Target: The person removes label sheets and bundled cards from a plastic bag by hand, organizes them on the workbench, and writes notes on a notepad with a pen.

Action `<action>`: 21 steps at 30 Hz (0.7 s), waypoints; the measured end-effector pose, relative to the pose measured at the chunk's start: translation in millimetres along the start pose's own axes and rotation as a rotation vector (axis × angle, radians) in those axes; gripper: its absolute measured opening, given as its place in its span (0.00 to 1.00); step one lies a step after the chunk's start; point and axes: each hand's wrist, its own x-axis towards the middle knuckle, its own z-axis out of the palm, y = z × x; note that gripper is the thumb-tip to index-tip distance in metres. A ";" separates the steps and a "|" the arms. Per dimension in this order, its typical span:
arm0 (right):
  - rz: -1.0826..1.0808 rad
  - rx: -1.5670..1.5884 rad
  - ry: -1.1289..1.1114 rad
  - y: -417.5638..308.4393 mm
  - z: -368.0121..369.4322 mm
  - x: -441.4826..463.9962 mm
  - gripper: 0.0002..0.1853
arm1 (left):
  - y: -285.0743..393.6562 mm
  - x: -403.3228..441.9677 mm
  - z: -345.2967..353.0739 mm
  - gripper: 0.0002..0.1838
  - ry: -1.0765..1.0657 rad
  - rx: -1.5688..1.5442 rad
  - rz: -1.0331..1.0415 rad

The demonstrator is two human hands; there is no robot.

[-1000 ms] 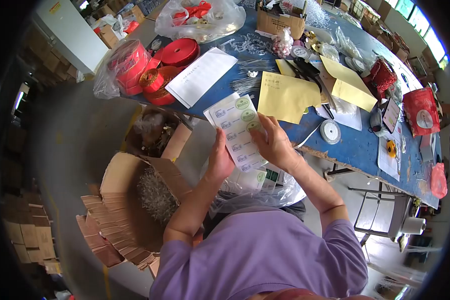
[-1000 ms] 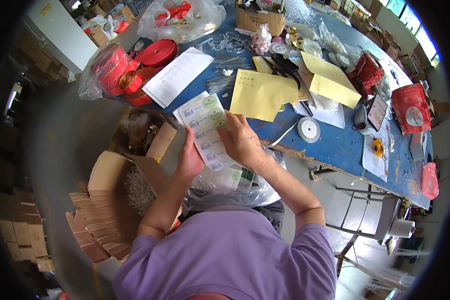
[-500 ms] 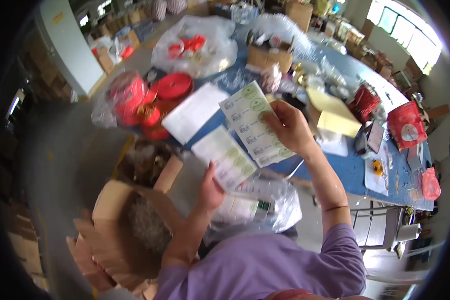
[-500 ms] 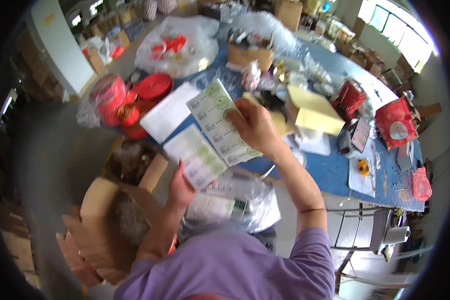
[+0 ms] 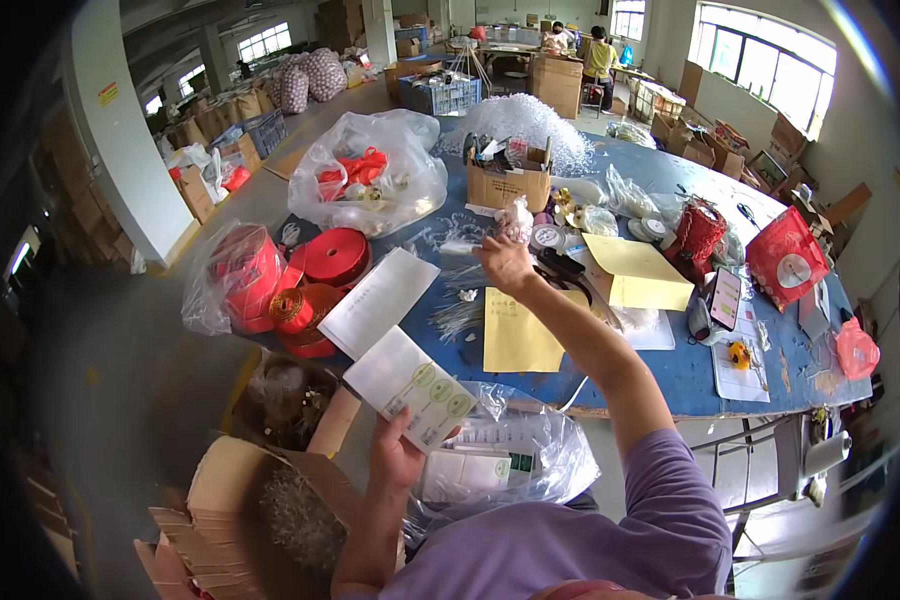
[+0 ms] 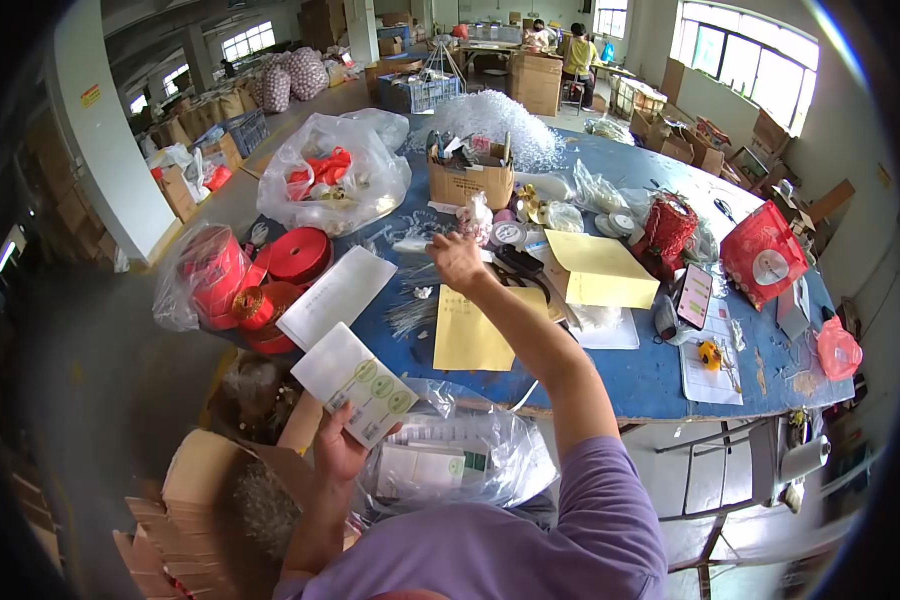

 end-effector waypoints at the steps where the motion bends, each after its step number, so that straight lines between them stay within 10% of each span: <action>1: -0.008 0.001 -0.046 -2.7 4.8 -1.4 0.11 | 1.9 -0.5 0.2 0.26 -0.009 0.009 0.010; 11: 0.118 0.226 -0.260 -19.5 1.7 -14.7 0.12 | 4.0 5.8 0.8 0.26 -0.007 0.040 -0.017; 16: 0.269 0.661 0.010 -51.0 -70.2 -28.8 0.11 | 3.0 13.7 1.2 0.25 -0.042 0.039 -0.001; 21: 0.376 1.432 -0.242 -75.2 -123.9 -58.2 0.23 | 4.9 26.9 12.0 0.24 -0.102 0.035 0.010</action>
